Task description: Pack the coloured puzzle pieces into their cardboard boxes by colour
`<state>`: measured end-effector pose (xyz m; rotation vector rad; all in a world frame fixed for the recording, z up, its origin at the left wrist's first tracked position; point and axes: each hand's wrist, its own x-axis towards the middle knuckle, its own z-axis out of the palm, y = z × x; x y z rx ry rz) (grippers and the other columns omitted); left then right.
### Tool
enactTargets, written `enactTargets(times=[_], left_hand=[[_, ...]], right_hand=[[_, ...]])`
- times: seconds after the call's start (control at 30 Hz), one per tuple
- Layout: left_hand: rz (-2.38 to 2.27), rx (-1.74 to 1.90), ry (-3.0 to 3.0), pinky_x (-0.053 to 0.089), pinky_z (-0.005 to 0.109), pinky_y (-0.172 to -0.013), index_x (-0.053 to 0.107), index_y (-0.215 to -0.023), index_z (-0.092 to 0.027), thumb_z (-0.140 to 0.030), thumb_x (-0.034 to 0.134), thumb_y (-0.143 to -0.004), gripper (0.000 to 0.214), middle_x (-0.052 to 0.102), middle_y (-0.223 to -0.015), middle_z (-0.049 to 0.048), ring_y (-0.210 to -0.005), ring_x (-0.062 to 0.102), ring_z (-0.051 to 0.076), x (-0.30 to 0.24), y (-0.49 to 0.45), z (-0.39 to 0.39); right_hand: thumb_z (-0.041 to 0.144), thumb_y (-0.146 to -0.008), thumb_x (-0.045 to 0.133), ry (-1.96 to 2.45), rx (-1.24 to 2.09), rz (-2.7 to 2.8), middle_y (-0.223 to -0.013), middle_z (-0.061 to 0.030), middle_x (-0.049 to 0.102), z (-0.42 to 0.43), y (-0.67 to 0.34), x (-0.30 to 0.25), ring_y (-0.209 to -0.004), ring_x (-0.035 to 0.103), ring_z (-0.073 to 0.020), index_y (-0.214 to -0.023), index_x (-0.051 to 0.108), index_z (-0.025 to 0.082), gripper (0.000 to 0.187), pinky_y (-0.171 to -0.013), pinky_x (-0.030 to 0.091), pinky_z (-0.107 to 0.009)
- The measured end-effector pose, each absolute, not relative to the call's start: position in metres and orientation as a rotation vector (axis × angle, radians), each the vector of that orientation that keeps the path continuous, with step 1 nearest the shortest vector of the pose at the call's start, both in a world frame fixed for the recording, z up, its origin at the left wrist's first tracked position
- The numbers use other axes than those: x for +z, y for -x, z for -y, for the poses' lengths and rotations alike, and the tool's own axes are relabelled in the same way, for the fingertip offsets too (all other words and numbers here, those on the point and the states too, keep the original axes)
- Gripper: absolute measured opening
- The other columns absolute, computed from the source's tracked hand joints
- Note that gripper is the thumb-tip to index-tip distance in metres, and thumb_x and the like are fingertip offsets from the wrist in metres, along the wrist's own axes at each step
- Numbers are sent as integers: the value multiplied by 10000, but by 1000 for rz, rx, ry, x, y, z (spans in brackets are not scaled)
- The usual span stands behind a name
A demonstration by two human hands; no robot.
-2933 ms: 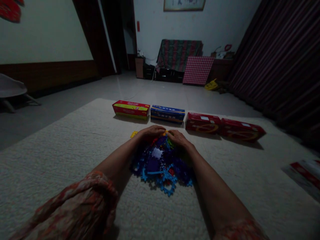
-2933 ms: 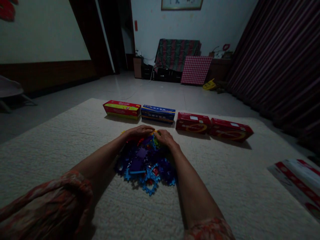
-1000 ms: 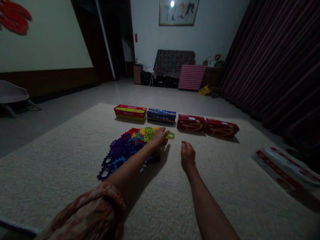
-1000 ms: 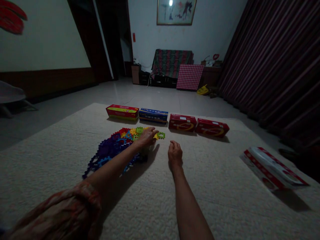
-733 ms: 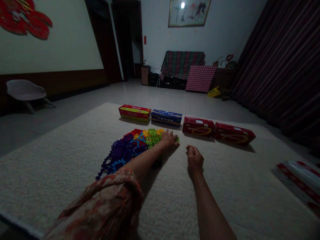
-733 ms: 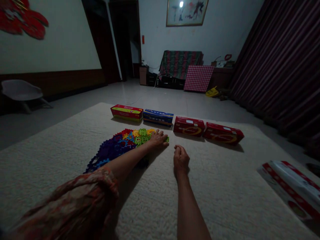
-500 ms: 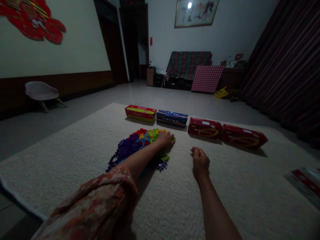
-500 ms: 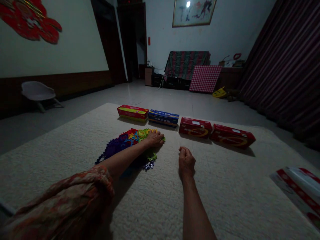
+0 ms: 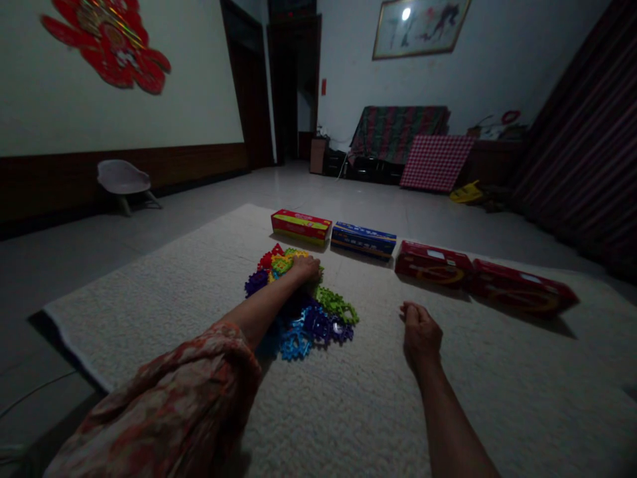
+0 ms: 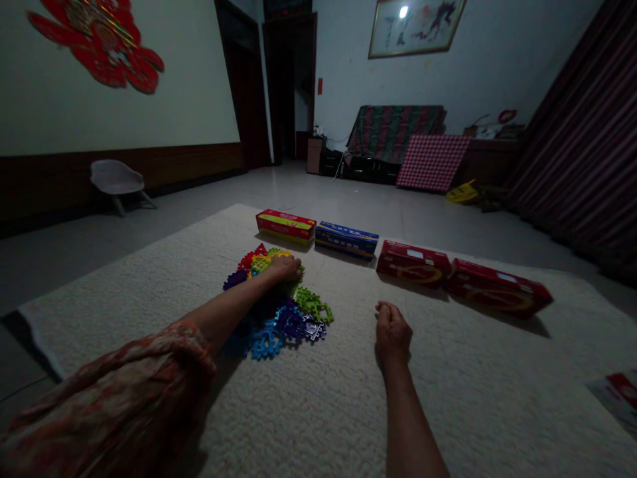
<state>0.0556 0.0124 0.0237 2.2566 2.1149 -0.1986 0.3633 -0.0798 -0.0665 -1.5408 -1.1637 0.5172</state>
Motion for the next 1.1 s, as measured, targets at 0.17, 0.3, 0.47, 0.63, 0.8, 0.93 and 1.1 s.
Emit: enactTargets(times=[0.17,0.3,0.47,0.63,0.8,0.93,1.1], left_hand=[[-2299,-192,-2083,487,589,-980,693,-1262,-108,-345,634,-875,458,687,-1268,278,-1208,633,435,42,-34,-10],[-2219,1,-2291,397,544,-1100,618,-1363,-137,-342,449,-996,453,586,-1429,225,-1357,499,377,50,-55,18],[-1566,96,-2693,436,444,-1071,570,-1415,-281,-514,493,-992,489,567,-1466,76,-1344,482,295,28,-110,76],[-1226,52,-2905,435,511,-1011,627,-1303,-267,-603,550,-935,504,603,-1355,116,-1270,499,353,-1,-122,106],[-1463,71,-2887,414,502,-996,675,-1171,-252,-522,524,-953,378,619,-1271,119,-1250,487,348,-6,-97,95],[-1692,60,-2767,394,520,-1016,697,-1158,-239,-505,524,-946,381,614,-1290,137,-1268,475,363,-3,-75,82],[-1924,53,-2589,376,529,-1060,720,-1158,-213,-482,522,-946,395,628,-1308,147,-1318,455,367,1,-53,71]], right_hand=[[525,-842,466,1536,534,1169,-1032,-140,771,78,-363,-67,-903,739,-275,-1033,732,163,489,-856,551,-420],[517,-836,457,1555,520,1178,-1010,-141,774,79,-362,-65,-891,736,-276,-1030,738,163,492,-849,549,-424],[497,-844,460,1545,532,1168,-1018,-132,772,78,-362,-65,-888,735,-268,-1041,735,166,474,-842,550,-413],[485,-839,463,1540,531,1163,-1011,-134,766,77,-363,-68,-885,735,-271,-1040,732,154,472,-838,555,-417],[474,-851,462,1554,530,1171,-1032,-136,769,80,-360,-64,-898,735,-277,-1046,737,160,461,-849,544,-424],[488,-840,458,1568,534,1180,-1026,-143,772,81,-360,-60,-902,735,-285,-1044,738,153,482,-858,541,-431],[482,-797,468,1579,535,1176,-997,-139,777,83,-360,-54,-878,737,-284,-1004,745,159,473,-861,544,-424]])
